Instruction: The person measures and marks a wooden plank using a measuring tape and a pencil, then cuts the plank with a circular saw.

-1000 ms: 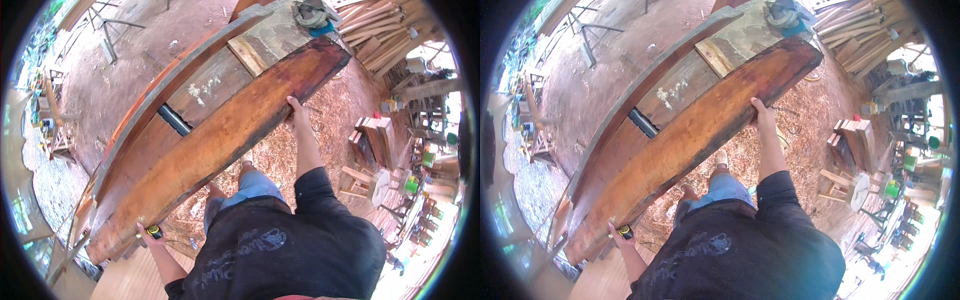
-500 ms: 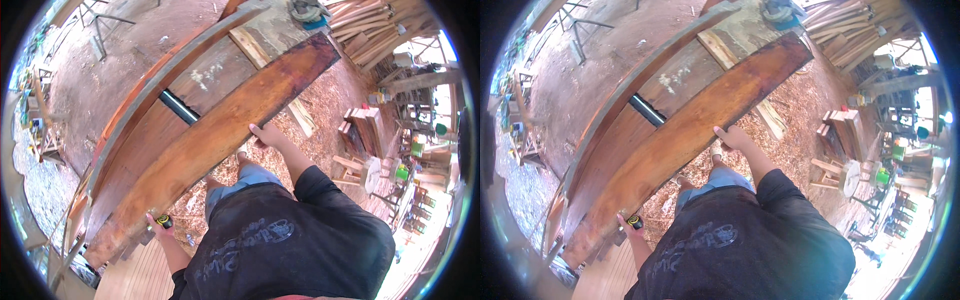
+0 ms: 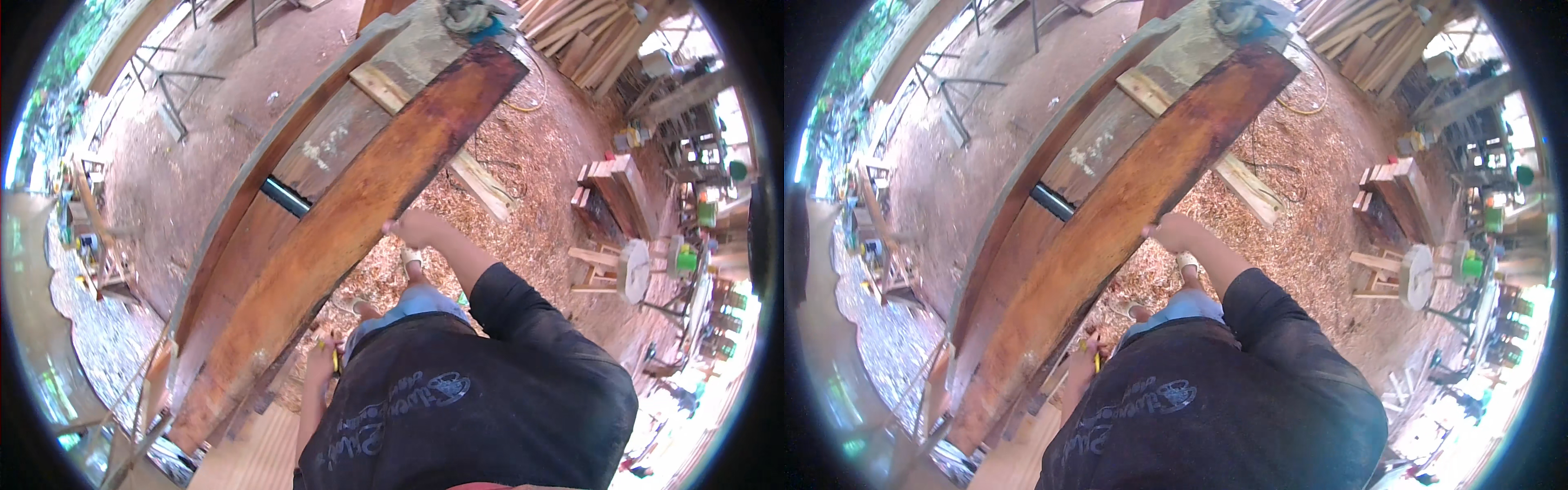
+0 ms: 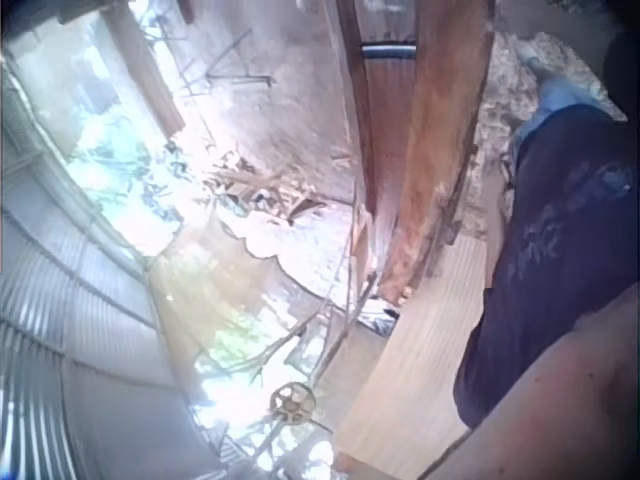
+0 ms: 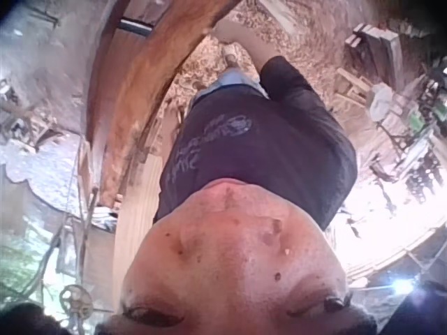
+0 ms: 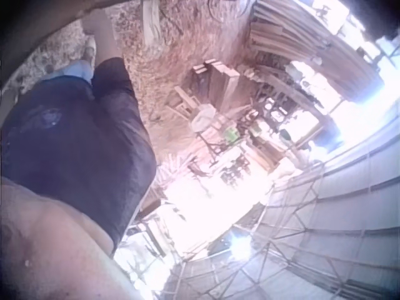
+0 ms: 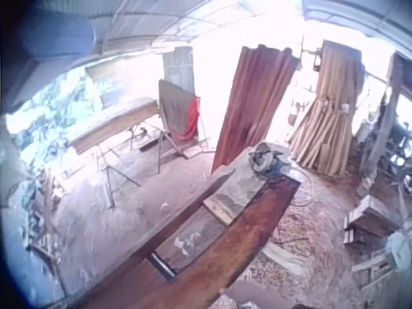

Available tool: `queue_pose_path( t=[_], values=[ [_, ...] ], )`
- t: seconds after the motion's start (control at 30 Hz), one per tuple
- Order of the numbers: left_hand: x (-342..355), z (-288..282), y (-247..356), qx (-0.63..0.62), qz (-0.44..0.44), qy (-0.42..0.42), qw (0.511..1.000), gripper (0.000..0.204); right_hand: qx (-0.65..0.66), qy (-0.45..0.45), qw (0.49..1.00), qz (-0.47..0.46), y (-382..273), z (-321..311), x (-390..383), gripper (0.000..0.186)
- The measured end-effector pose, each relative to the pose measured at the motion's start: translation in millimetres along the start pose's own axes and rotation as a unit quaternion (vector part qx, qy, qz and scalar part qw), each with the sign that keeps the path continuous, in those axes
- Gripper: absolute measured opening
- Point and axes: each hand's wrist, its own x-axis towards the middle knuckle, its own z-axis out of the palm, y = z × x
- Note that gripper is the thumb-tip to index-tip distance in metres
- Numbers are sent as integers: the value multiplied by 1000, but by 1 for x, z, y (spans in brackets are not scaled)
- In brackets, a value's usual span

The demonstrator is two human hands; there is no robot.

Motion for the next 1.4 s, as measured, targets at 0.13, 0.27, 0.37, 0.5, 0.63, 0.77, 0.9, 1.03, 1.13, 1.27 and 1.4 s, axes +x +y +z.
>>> queue_pose_path(
  t=[0.13,0.27,0.37,0.5,0.63,0.77,0.9,1.03,1.13,1.27,1.4],
  values=[
    [44,18,78,149,92,-53,983,47,-62,-62,957,-278,-36,40,-43,42],
    [60,30,129,343,113,-87,929,44,31,-60,938,-341,-43,84,-65,33],
    [36,32,169,371,89,-136,914,44,74,-21,945,-319,-14,66,-70,30],
    [21,16,145,320,112,-107,935,42,119,-13,954,-276,-3,-10,-100,27],
    [32,-10,58,189,139,-82,969,40,179,63,951,-246,55,-82,-82,27],
    [8,-20,22,243,240,42,939,39,495,120,827,-239,85,-136,-71,23],
    [2,-13,31,33,184,126,974,40,410,95,893,-161,-5,-104,-45,60],
    [12,13,67,-455,158,103,870,34,114,-161,940,-278,-85,17,-36,87],
    [15,27,70,-591,146,100,787,34,-47,-171,870,-459,-132,125,-65,108],
    [-15,-27,25,-660,102,86,740,36,-216,-123,838,-485,-190,177,-58,99],
    [-9,-91,-67,-678,69,207,702,27,-306,-197,841,-399,-255,194,-92,75]
  ],
)
